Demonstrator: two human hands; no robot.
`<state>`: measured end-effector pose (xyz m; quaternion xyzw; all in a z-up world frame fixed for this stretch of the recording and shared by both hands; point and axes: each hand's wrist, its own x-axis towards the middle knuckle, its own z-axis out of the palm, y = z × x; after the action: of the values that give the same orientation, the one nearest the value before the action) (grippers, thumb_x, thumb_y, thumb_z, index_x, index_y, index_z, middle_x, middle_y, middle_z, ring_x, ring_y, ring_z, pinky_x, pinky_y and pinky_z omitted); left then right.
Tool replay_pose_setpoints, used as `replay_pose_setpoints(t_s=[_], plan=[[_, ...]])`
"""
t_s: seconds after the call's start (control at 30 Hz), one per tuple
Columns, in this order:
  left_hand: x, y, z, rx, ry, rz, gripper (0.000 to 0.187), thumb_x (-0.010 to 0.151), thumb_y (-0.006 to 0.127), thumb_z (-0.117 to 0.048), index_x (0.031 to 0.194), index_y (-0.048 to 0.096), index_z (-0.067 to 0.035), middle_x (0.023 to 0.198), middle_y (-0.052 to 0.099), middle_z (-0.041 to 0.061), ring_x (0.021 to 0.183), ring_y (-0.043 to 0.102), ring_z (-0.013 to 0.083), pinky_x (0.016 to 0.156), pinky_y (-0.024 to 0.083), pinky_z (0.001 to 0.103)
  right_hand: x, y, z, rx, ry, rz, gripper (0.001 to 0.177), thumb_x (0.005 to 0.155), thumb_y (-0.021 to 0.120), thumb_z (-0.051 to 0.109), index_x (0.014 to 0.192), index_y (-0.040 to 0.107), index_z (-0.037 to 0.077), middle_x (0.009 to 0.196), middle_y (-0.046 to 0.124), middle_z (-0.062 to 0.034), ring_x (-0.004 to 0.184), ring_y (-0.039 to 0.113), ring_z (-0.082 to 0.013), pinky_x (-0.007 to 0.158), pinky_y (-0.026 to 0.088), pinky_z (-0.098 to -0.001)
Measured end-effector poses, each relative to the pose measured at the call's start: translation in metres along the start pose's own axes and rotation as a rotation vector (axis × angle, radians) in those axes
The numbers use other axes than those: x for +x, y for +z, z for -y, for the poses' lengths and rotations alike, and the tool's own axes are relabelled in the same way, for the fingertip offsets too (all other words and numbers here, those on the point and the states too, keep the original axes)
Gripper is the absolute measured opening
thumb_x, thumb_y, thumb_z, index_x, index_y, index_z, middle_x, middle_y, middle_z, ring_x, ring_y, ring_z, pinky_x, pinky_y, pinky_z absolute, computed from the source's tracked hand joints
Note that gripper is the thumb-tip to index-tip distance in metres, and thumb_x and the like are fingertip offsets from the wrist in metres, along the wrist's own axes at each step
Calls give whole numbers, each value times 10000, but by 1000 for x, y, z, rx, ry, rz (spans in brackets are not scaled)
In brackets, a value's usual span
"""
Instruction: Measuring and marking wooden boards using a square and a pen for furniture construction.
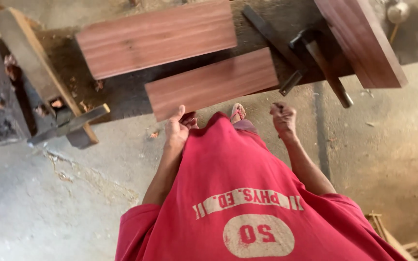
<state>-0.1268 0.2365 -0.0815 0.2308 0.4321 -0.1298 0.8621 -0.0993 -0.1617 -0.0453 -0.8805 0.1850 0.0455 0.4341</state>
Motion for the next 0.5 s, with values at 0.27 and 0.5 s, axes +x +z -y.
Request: replay_pose_setpoints(t_s=[0.27, 0.5], plan=[[8, -29, -9, 86, -89, -8, 337, 861, 829, -317, 1001, 670, -54, 948, 756, 177, 857, 762, 295, 719, 647, 440, -64, 22, -52, -81, 251, 177, 265, 927, 672, 241, 1007, 764, 5, 795, 747, -123, 715, 677, -170, 673, 539, -348], [4, -30, -16, 198, -88, 52, 383, 854, 849, -359, 911, 650, -37, 940, 764, 199, 881, 765, 317, 747, 659, 464, -97, 36, -99, -178, 462, 301, 298, 921, 695, 279, 1024, 781, 13, 824, 749, -199, 712, 704, -212, 693, 553, -398]])
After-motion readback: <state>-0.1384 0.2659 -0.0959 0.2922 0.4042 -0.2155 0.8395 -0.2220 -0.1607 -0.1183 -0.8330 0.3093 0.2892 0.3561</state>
